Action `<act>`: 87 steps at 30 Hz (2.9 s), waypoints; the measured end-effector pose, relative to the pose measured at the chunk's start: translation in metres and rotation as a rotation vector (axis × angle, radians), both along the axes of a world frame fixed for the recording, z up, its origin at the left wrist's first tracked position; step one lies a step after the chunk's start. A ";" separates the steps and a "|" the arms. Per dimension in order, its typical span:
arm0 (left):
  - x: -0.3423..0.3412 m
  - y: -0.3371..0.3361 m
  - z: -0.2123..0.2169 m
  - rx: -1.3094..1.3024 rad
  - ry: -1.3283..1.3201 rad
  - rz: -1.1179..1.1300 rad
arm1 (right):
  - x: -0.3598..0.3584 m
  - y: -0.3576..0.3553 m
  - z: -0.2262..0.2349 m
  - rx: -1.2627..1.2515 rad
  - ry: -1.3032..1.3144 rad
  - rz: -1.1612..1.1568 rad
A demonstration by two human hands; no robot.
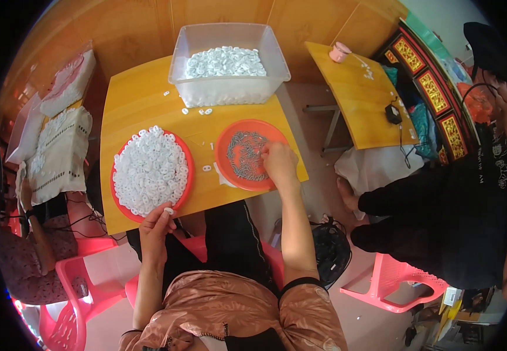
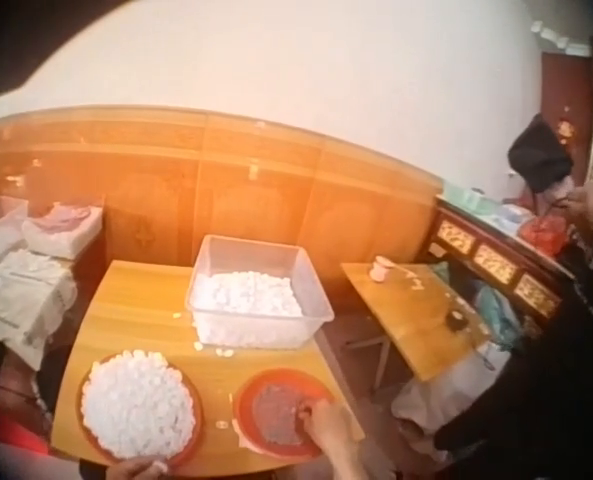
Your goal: Assemble small plastic components by manually inserting metal pins.
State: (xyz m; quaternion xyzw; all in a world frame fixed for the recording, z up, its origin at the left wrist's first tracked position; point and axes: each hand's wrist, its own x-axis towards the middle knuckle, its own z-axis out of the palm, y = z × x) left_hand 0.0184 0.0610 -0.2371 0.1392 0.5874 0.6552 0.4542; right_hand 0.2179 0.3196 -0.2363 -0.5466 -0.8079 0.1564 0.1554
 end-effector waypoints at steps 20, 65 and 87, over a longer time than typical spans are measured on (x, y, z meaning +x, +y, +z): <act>-0.031 0.091 0.015 -0.147 1.415 -0.381 | 0.008 -0.020 0.010 -0.096 -0.092 0.253; 0.063 0.182 -0.018 0.183 0.499 -0.412 | 0.004 -0.023 0.003 -0.624 0.962 0.080; 0.077 0.166 -0.002 0.268 0.963 -0.283 | 0.002 -0.039 0.007 -0.478 0.964 0.021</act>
